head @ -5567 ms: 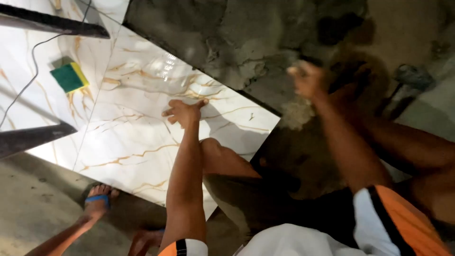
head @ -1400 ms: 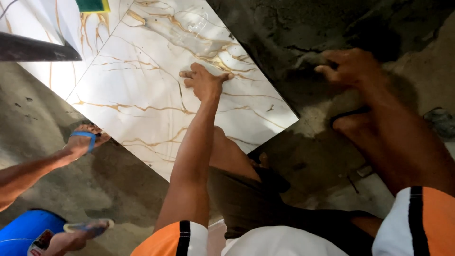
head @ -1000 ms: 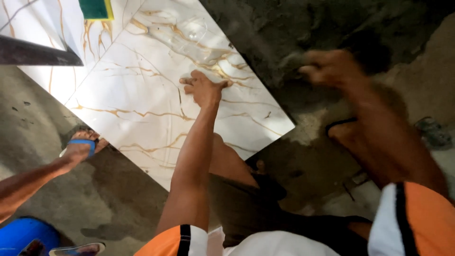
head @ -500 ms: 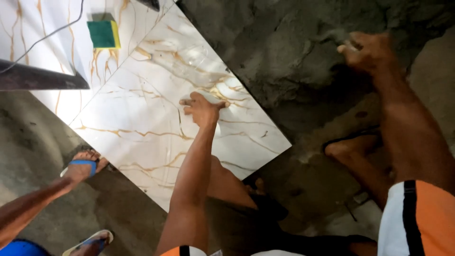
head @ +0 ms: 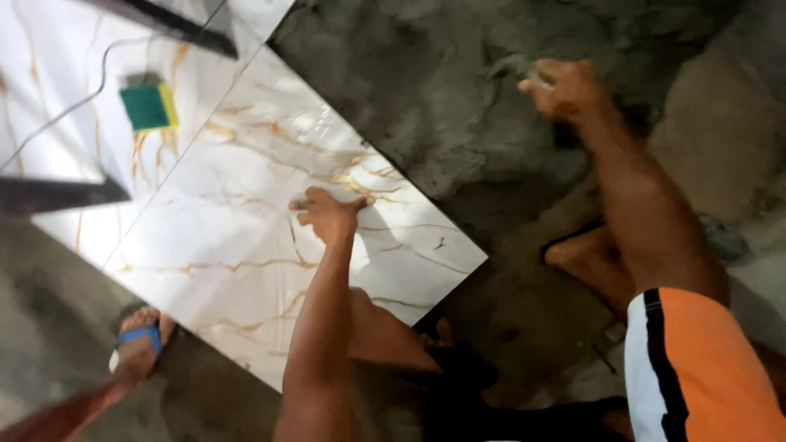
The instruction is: Spreading mortar with a trowel and laying floor tiles
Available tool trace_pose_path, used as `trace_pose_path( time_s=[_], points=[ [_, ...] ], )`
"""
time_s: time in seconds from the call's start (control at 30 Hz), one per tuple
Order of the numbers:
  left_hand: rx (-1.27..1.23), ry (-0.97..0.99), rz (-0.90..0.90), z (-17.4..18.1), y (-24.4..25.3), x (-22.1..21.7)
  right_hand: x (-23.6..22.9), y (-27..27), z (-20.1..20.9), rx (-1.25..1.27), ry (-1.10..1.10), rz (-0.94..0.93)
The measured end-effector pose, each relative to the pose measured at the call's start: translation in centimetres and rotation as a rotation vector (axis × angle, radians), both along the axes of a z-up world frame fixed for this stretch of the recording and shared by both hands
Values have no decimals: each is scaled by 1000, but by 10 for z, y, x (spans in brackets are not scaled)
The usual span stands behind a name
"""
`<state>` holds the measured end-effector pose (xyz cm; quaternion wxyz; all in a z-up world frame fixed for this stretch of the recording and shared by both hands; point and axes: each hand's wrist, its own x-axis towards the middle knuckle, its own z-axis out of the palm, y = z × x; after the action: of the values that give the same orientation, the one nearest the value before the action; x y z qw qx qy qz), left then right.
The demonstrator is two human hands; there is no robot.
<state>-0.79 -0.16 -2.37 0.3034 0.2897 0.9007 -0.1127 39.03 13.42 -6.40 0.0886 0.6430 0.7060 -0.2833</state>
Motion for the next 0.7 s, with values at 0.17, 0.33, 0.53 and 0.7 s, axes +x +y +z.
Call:
trace_pose_path(
  time_s=[0.17, 0.33, 0.53, 0.7],
  points=[
    [37, 40, -62, -14, -5, 0, 61, -26, 52, 140, 16, -326],
    [-83, 7, -3, 1, 4, 1, 60, -24, 39, 362, 140, -443],
    [22, -65, 52, 18, 7, 0, -142, 23, 60, 43, 141, 319],
    [7, -38, 68, 10, 7, 1, -207, 53, 42, -73, 167, 289]
  ],
)
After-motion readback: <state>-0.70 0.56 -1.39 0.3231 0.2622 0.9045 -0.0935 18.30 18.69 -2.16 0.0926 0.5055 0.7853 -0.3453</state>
